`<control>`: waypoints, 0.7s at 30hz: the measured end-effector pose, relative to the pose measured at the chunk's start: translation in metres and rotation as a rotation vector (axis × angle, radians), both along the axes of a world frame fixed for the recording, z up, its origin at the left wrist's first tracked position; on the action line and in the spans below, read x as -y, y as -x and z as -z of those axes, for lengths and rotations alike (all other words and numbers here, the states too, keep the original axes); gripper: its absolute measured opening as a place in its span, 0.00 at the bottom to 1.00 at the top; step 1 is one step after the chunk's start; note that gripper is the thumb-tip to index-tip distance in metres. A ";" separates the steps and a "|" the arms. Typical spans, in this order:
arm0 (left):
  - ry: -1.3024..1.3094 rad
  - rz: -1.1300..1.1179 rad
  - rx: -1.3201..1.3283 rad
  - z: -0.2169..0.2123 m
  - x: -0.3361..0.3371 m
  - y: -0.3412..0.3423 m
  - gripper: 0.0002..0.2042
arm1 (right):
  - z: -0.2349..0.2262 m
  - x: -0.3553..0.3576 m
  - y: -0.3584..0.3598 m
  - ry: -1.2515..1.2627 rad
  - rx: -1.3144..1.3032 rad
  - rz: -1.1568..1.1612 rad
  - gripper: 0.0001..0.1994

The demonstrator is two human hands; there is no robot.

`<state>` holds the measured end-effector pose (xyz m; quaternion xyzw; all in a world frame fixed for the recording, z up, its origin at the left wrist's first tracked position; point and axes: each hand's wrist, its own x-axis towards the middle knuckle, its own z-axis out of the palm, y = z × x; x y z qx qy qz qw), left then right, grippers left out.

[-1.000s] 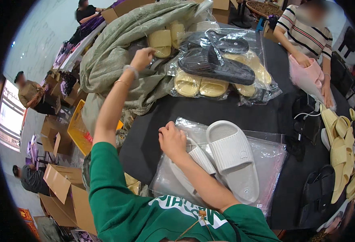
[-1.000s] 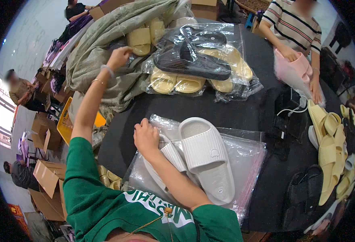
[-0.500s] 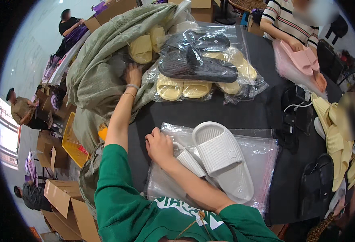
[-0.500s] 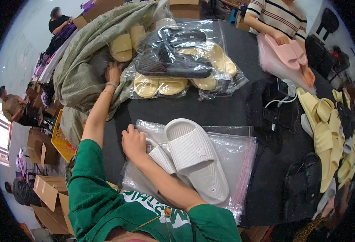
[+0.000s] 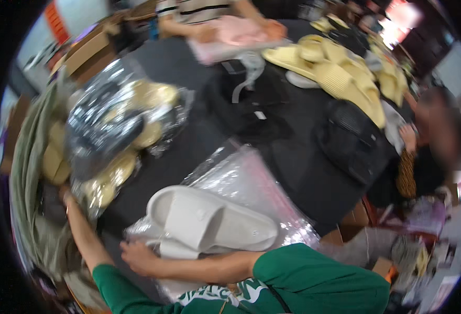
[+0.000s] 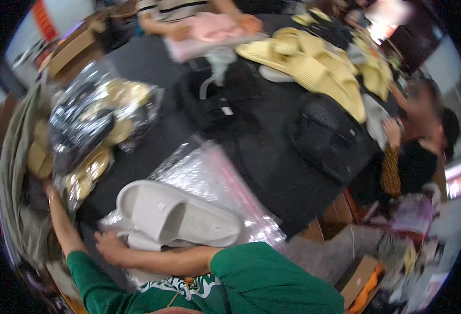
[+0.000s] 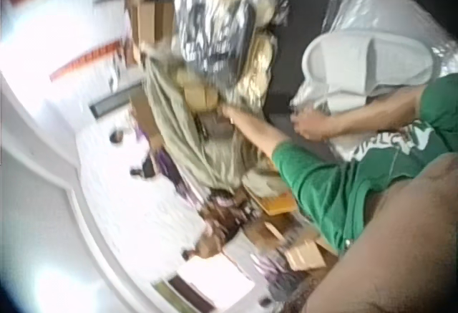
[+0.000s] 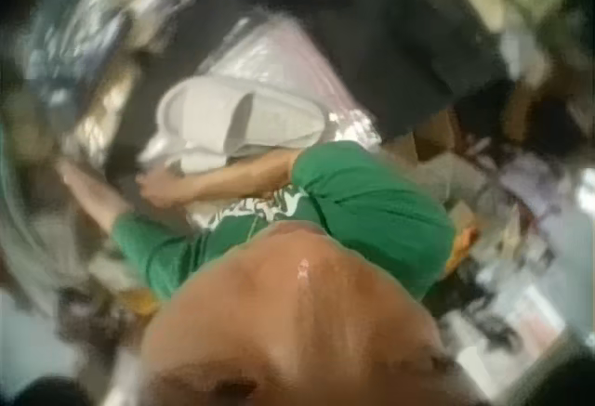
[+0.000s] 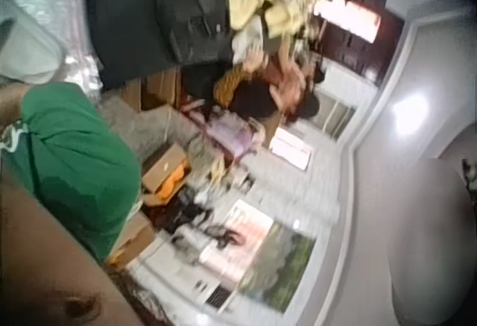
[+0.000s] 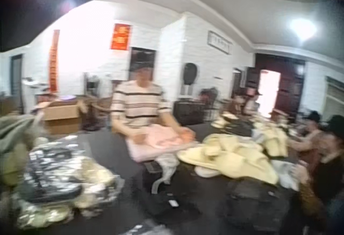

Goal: Packing pairs of slides and sandals into individual plastic bags and organizing them for shipment.

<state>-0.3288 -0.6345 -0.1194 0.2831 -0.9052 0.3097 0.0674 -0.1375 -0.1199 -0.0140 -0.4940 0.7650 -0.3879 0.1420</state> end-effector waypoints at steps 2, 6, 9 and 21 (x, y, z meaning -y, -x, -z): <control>-0.136 0.042 0.006 0.024 -0.013 -0.014 0.13 | 0.026 0.010 -0.001 -0.042 -0.011 0.156 0.09; -0.292 -0.097 0.041 -0.011 0.005 -0.063 0.15 | 0.014 0.007 -0.008 -0.025 -0.211 0.209 0.10; -0.397 -0.259 0.033 -0.020 -0.017 -0.045 0.18 | 0.016 0.005 -0.003 -0.030 -0.215 0.224 0.10; -0.397 -0.021 -0.221 -0.098 -0.066 -0.070 0.25 | 0.039 0.002 0.001 -0.122 -0.256 0.226 0.09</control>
